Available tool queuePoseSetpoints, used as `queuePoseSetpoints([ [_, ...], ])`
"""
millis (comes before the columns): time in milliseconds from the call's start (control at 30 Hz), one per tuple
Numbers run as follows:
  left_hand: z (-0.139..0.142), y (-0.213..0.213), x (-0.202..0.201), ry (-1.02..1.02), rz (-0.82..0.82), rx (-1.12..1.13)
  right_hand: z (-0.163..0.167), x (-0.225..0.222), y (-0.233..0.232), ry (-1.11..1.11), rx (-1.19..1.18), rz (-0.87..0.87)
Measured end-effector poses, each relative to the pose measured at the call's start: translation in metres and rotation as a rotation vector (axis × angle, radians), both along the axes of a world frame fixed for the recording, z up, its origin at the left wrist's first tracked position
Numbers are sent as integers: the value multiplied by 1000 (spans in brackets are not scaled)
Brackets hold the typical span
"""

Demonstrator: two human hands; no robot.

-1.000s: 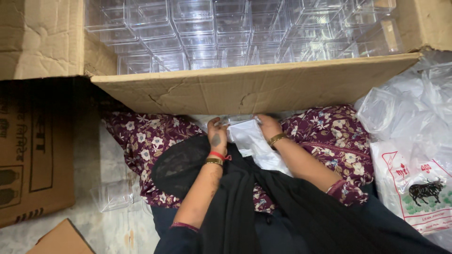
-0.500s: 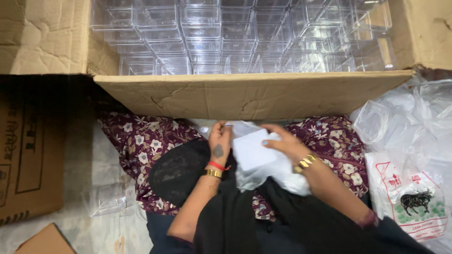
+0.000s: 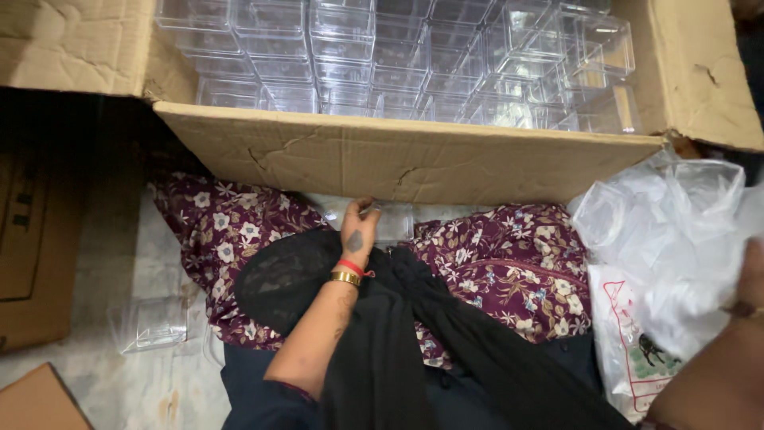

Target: The person sits on the floor and packs small clear plastic boxes into white plastic bags. They take boxes one at a time from a large cardboard carton, open a plastic bag, place the boxes inside, and set filled bags aside with other packed bags.

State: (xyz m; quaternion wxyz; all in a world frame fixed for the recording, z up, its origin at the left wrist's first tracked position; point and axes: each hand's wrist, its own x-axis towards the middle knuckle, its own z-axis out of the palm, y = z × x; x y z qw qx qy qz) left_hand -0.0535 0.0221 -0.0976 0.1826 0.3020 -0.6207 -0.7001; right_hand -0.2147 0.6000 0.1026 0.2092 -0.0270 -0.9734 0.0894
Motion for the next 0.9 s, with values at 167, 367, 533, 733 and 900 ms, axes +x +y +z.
queuePoseSetpoints([
  [167, -1, 1, -1, 41, -29, -74, 14, 13, -35, 37, 26, 1],
  [367, 25, 18, 1, 286, -327, 363, 0, 54, -198, -217, -600, 785],
  [533, 72, 42, 18, 416, -506, 373, -62, 88, -368, -811, -1221, 839],
  [733, 55, 21, 17, 241, -325, 99, -116, 80, -416, -618, -968, 616],
  [900, 34, 25, 4, -34, -269, -157, -141, 77, -400, -773, -1349, 612],
])
